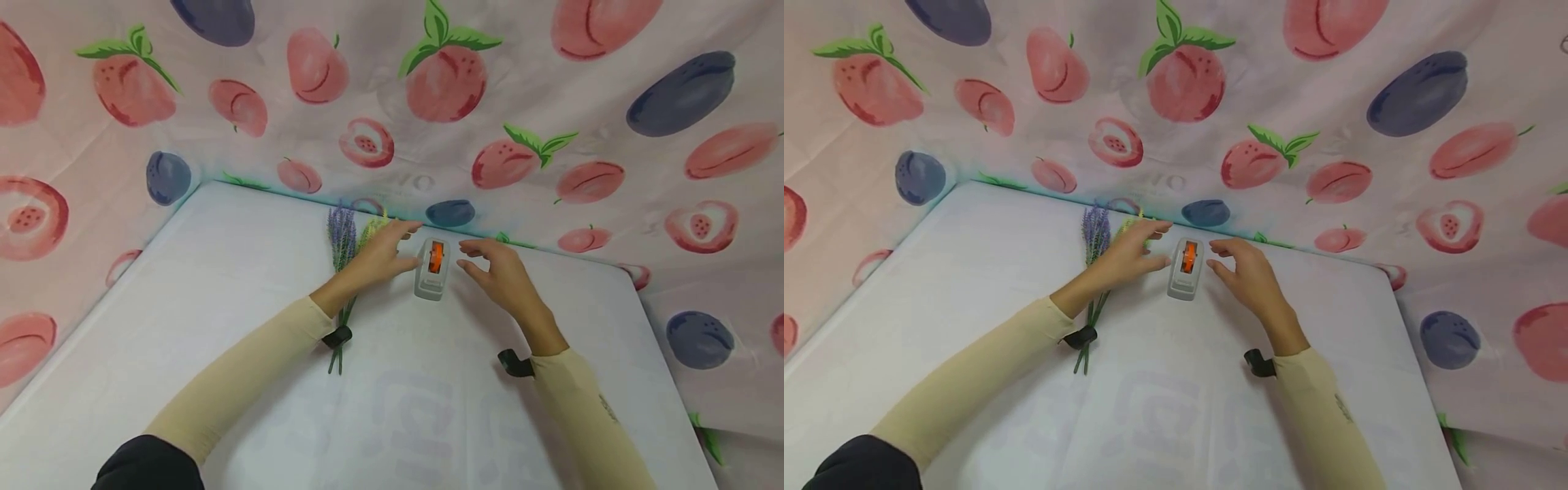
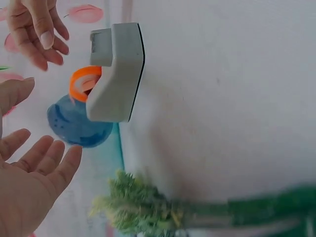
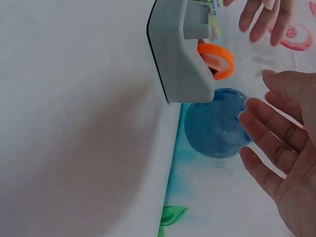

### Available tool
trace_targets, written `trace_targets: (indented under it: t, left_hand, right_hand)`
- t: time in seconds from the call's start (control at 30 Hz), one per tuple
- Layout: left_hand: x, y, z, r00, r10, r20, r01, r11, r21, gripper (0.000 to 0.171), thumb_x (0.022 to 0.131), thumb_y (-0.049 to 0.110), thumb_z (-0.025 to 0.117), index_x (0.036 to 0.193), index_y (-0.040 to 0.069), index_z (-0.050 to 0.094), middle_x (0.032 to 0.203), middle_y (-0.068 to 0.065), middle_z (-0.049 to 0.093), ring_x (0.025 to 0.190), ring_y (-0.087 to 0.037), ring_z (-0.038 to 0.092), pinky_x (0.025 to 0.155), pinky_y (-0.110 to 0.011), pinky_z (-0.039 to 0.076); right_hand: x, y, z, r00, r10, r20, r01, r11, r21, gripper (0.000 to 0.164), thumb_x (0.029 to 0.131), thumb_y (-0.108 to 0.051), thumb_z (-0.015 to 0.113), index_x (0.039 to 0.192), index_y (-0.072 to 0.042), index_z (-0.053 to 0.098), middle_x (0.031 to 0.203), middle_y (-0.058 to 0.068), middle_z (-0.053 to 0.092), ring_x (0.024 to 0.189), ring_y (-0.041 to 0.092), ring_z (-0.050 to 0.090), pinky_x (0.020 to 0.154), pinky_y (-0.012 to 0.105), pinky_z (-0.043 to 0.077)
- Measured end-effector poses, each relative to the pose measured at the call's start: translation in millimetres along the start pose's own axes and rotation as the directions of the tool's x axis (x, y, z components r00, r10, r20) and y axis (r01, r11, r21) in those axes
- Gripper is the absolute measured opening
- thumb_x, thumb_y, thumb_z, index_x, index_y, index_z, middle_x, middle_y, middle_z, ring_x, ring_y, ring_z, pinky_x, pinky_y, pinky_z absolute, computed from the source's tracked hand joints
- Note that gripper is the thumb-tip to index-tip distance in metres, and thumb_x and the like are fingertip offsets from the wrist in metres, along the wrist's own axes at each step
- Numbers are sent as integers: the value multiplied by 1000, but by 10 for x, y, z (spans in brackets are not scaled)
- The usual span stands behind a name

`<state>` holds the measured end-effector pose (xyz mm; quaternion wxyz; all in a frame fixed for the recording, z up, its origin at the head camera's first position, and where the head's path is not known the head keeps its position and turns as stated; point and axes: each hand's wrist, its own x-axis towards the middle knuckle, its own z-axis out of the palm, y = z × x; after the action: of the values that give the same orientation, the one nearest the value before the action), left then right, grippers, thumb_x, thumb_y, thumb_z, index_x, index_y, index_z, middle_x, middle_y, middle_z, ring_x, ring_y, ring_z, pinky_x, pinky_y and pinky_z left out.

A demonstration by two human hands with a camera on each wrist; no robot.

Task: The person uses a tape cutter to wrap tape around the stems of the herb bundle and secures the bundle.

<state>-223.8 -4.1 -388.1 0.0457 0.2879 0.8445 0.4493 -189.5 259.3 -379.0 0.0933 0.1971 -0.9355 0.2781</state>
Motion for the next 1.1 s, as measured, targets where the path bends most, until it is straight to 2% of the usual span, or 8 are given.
trace_targets:
  t: [0.17, 0.4, 0.57, 0.7, 0.8, 0.9, 1.1]
  left_hand:
    - [125, -33, 114, 998, -47, 39, 50, 997, -65, 68, 96, 18, 73, 155, 8, 41, 151, -13, 46, 137, -34, 50, 109, -47, 45]
    - [233, -91, 259, 991, -96, 90, 106, 988, -109, 64, 96, 20, 74, 153, 13, 46, 154, -8, 45, 141, -29, 45, 111, -45, 43]
    - [266, -113, 313, 988, -119, 95, 132, 981, -144, 64, 94, 20, 76, 151, 13, 48, 153, -7, 45, 142, -30, 44, 113, -46, 42]
    - [301, -142, 343, 990, -111, 89, 125, 978, -166, 62, 92, 18, 78, 148, 12, 53, 155, -8, 43, 144, -29, 40, 115, -49, 38]
    - [328, -168, 370, 988, -109, 106, 131, 966, -223, 59, 92, 15, 78, 146, 11, 55, 155, -9, 43, 145, -28, 38, 117, -50, 34]
    - [349, -200, 402, 983, -130, 133, 164, 943, -289, 59, 92, 13, 77, 146, 9, 54, 154, -8, 45, 145, -27, 39, 118, -49, 34]
    - [378, -250, 454, 978, -169, 125, 200, 930, -307, 55, 92, 12, 77, 143, 11, 57, 148, -6, 51, 140, -25, 44, 115, -46, 39]
  right_hand:
    - [61, 19, 57, 1000, 4, 31, -5, 1000, 11, 39, 94, -18, 75, 130, -5, 67, 123, 13, 70, 112, 30, 66, 98, 53, 51]
    - [138, 29, 151, 997, -15, 70, 12, 999, 39, 40, 94, -16, 75, 132, -5, 66, 125, 13, 68, 112, 30, 66, 99, 53, 52]
    - [182, 30, 194, 996, -5, 86, 0, 998, 59, 39, 94, -14, 75, 131, -5, 67, 126, 14, 67, 111, 30, 67, 99, 52, 52]
    - [216, 31, 213, 995, 10, 99, -18, 997, 75, 36, 94, -13, 75, 129, -6, 68, 125, 12, 67, 111, 30, 67, 98, 53, 52]
    - [233, 38, 223, 995, 10, 102, -19, 996, 84, 34, 94, -13, 75, 127, -6, 69, 123, 11, 67, 111, 29, 66, 97, 54, 52]
    - [240, 50, 229, 995, 5, 104, -14, 996, 85, 33, 95, -14, 74, 127, -7, 71, 123, 10, 67, 112, 29, 64, 96, 54, 52]
    - [248, 58, 244, 994, 10, 113, -19, 997, 79, 34, 95, -15, 74, 128, -9, 72, 123, 9, 67, 113, 28, 63, 95, 52, 53]
